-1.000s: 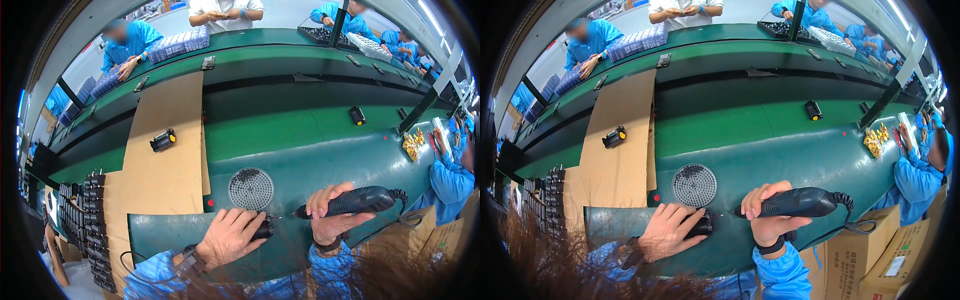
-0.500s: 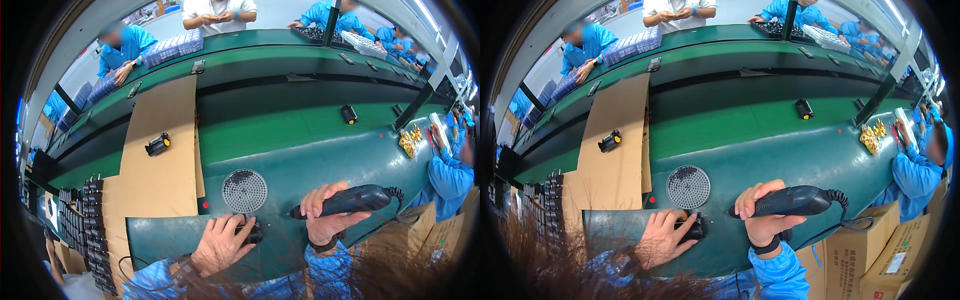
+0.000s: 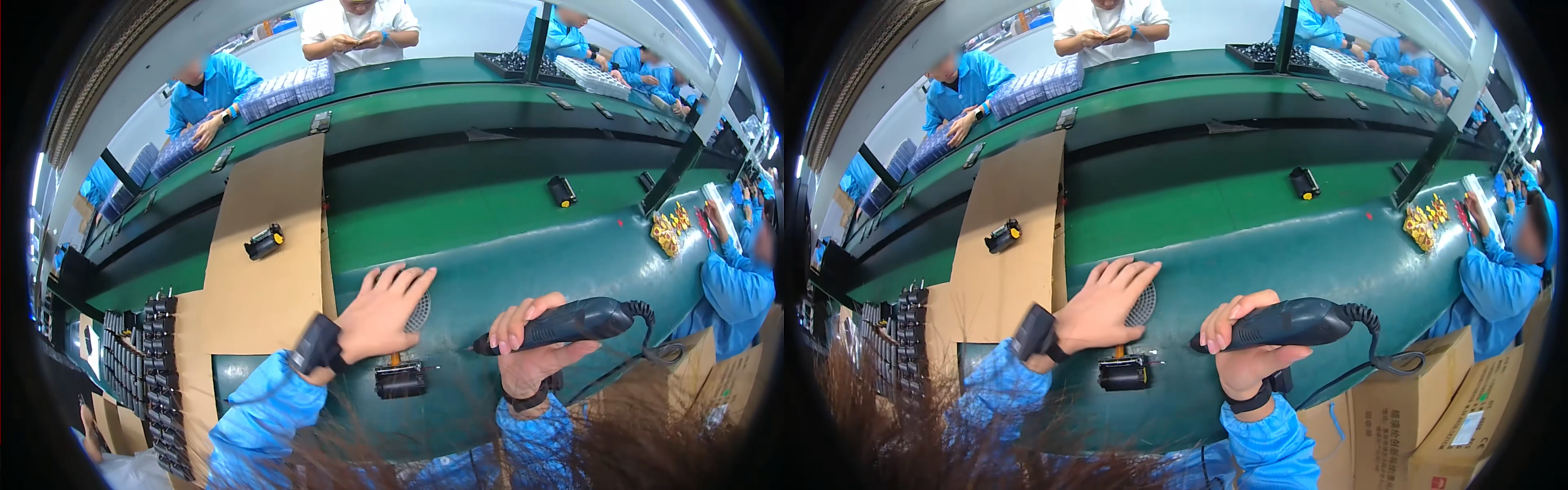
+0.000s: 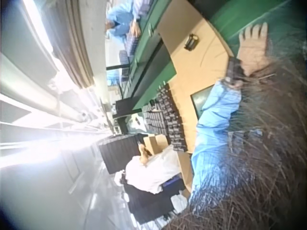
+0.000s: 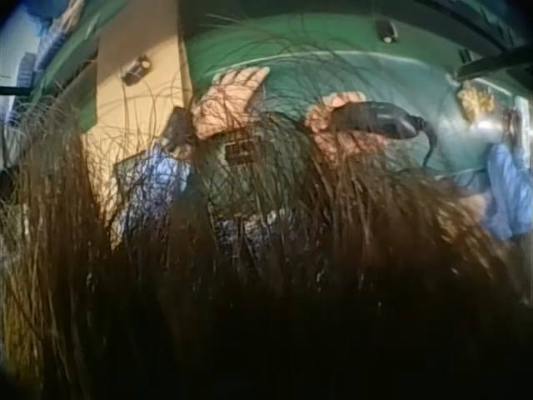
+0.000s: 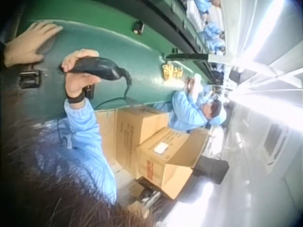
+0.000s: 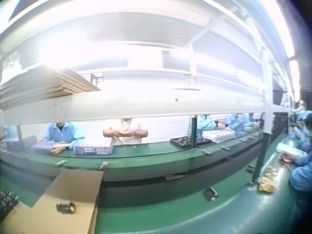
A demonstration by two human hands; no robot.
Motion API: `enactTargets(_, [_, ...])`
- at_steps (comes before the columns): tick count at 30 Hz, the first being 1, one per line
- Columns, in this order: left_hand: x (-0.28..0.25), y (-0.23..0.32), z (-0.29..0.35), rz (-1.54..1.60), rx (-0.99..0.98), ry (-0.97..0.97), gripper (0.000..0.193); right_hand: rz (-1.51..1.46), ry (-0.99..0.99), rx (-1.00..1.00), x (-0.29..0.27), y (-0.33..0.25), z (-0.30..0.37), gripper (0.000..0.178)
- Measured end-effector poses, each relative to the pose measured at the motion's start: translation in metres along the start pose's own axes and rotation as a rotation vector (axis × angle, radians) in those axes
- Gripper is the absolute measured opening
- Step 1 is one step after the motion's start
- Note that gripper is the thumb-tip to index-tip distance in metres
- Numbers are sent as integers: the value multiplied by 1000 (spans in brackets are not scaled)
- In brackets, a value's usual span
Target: Assembling small black plastic components using a handheld electric screwdriver on a factory production line.
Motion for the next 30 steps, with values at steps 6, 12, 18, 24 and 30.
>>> enactTargets(6, [20, 8, 4, 22, -375, 226, 108, -38, -3, -14, -2, -3, 0, 94])
enactTargets(12, [22, 9, -2, 333, -370, 479, 102, -61, -1, -22, 1, -3, 2, 93])
enactTargets(18, [33, 10, -6, 390, -363, 499, 107, -29, -19, -16, 0, -2, 2, 93])
enactTargets(24, [35, 11, -10, 431, -315, 573, 105, -21, 1, -24, -1, -2, 1, 93])
enactTargets(30, [27, 14, -7, 405, -210, 514, 100, -22, -20, -23, -1, 0, 2, 93])
Point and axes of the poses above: each hand's wrist, its own z-axis away from the middle knuckle, its own x-axis out of the palm, y = z × x, the point moved 1 cm from there along -z, towards the middle knuckle
